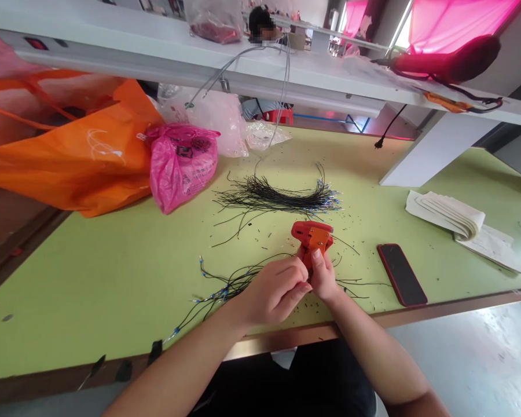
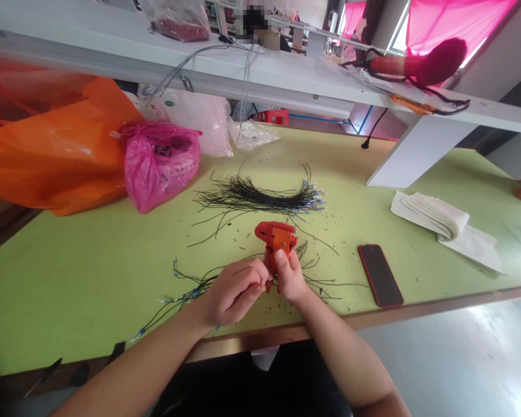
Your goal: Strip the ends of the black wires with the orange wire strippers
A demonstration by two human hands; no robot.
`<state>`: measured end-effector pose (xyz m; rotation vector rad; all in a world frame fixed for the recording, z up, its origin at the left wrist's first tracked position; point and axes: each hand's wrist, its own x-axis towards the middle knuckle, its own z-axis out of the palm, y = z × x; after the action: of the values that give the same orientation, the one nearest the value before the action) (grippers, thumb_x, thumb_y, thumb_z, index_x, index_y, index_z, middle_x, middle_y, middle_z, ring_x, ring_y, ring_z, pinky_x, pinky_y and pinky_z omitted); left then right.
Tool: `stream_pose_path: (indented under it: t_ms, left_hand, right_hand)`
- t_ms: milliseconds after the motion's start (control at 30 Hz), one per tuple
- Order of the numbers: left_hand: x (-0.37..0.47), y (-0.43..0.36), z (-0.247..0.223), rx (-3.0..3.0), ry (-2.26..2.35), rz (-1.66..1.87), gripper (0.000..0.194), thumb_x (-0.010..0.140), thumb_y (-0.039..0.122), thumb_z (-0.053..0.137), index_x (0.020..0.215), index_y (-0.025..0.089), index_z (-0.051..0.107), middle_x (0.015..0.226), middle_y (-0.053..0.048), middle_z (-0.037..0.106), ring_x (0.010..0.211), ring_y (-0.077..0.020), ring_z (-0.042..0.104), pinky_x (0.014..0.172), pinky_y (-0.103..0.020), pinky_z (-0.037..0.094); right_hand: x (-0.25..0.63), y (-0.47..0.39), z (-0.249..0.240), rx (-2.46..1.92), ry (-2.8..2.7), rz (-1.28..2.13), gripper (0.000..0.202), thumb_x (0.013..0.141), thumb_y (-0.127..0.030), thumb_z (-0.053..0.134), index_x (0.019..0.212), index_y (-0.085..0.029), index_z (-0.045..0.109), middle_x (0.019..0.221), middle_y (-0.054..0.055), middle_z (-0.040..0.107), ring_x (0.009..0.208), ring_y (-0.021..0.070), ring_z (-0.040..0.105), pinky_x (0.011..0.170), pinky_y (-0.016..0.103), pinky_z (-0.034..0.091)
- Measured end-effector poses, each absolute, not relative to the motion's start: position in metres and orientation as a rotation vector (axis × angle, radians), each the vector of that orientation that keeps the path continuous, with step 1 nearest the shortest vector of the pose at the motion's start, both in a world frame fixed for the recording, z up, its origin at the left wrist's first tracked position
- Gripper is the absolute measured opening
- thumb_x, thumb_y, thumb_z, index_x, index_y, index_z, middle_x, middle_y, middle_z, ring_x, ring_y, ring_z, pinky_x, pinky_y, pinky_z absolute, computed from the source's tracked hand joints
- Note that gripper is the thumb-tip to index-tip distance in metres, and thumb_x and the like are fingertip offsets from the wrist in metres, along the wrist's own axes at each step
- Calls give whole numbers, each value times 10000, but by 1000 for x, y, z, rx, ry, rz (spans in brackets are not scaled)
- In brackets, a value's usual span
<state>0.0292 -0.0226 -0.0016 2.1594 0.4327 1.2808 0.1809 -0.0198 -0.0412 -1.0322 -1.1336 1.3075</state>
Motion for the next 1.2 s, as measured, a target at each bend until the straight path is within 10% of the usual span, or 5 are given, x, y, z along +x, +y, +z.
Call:
stream_pose_path:
  t_ms: [200, 500, 1200]
  left_hand:
    - [29, -21, -3, 2158, 432, 1312, 294, 1053, 260, 435, 762, 220, 438, 746, -20, 581, 713, -151, 589, 663, -265, 507]
    - [28, -22, -6, 2156, 431, 1307, 291, 1049, 261, 435, 762, 219, 455, 726, -16, 578, 720, -158, 608, 675, -276, 525]
    - [27, -18, 1, 2226, 440, 1323, 323, 1066, 273, 386, 747, 220, 395, 727, -3, 530, 609, -124, 451, 583, -261, 430]
  right_hand:
    - [184, -14, -31, -950, -1000, 1405, 602, 791, -860, 494, 755, -261, 538, 585, 20, 514, 524, 198, 442, 492, 355, 404]
    - [189, -10, -30, -710, -875, 1495, 304, 778, -433, 745, 929, -240, 564, 764, 15, 593, 751, 222, 594, 785, 410, 541]
    - [193, -17, -42, -883, -1155, 1545, 498, 808, -685, 680, 914, -199, 667, 794, 29, 598, 727, 194, 536, 729, 343, 480]
